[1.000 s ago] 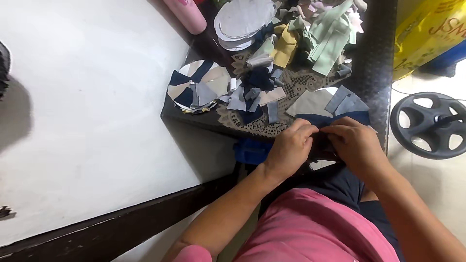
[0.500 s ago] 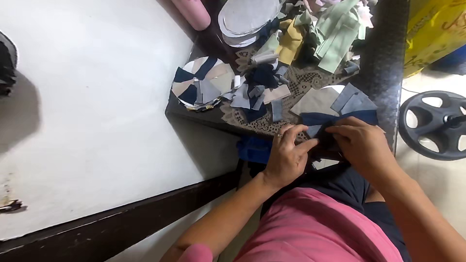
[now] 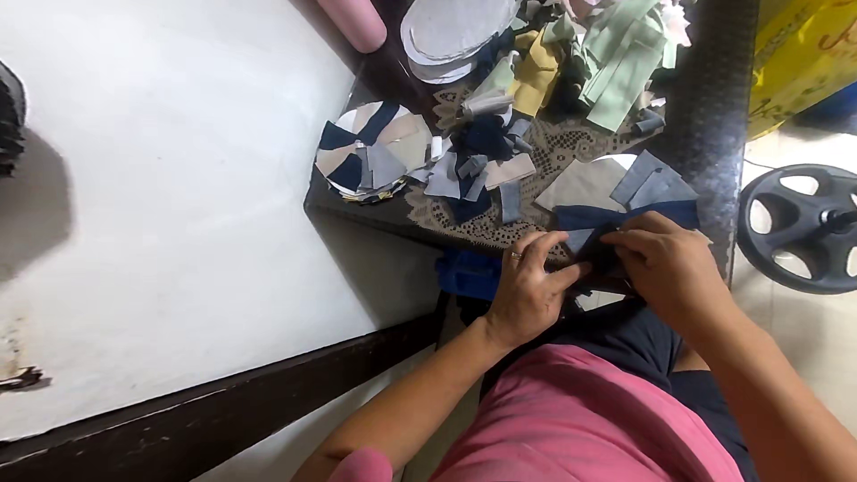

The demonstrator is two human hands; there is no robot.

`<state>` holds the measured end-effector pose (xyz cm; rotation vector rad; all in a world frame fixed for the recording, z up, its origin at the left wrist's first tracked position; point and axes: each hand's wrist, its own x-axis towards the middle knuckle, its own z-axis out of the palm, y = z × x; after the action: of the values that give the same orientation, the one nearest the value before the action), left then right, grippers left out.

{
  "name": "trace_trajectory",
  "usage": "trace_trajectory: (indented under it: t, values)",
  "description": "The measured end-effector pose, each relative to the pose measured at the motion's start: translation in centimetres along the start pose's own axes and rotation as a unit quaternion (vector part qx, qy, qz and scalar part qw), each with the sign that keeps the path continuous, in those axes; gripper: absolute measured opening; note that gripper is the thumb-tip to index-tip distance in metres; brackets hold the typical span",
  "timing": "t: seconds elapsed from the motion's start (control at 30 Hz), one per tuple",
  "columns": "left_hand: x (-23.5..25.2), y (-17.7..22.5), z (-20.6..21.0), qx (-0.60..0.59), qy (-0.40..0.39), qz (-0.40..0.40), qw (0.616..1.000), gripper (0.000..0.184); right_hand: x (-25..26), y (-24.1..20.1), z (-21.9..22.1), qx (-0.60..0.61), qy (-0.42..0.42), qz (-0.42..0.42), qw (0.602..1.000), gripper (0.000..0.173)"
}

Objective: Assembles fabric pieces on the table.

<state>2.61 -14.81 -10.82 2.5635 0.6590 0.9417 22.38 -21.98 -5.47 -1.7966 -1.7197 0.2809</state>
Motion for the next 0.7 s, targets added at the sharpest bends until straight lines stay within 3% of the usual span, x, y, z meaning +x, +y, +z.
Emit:
trace_trajectory:
  t: [0.13, 0.3, 0.47, 0.7]
  values:
    - [-0.1, -0.1, 0.0, 0.011, -0.004, 0.003, 1.0, 0.034, -0.1, 0.1, 0.0, -0.057, 0.015, 0.008, 0.998, 0.021]
    - [-0.1, 0.1, 0.0, 0.019, -0.007, -0.004, 1.0, 0.036, -2.1, -0.5, 0.2, -0.095, 0.1, 0.022, 0.99, 0.021]
    - [0.0, 0.0, -0.1, 0.009, -0.009, -0.008, 1.0, 0.036, -3.3, -0.5, 2.1, -0.144, 0.101, 0.06, 0.983, 0.028]
    - [2.0, 0.0, -1.5, -0.06, 0.024, -0.09, 0.994, 0.027, -5.6, -0.2, 0.6, -0.052, 0.156, 0.1, 0.981, 0.028]
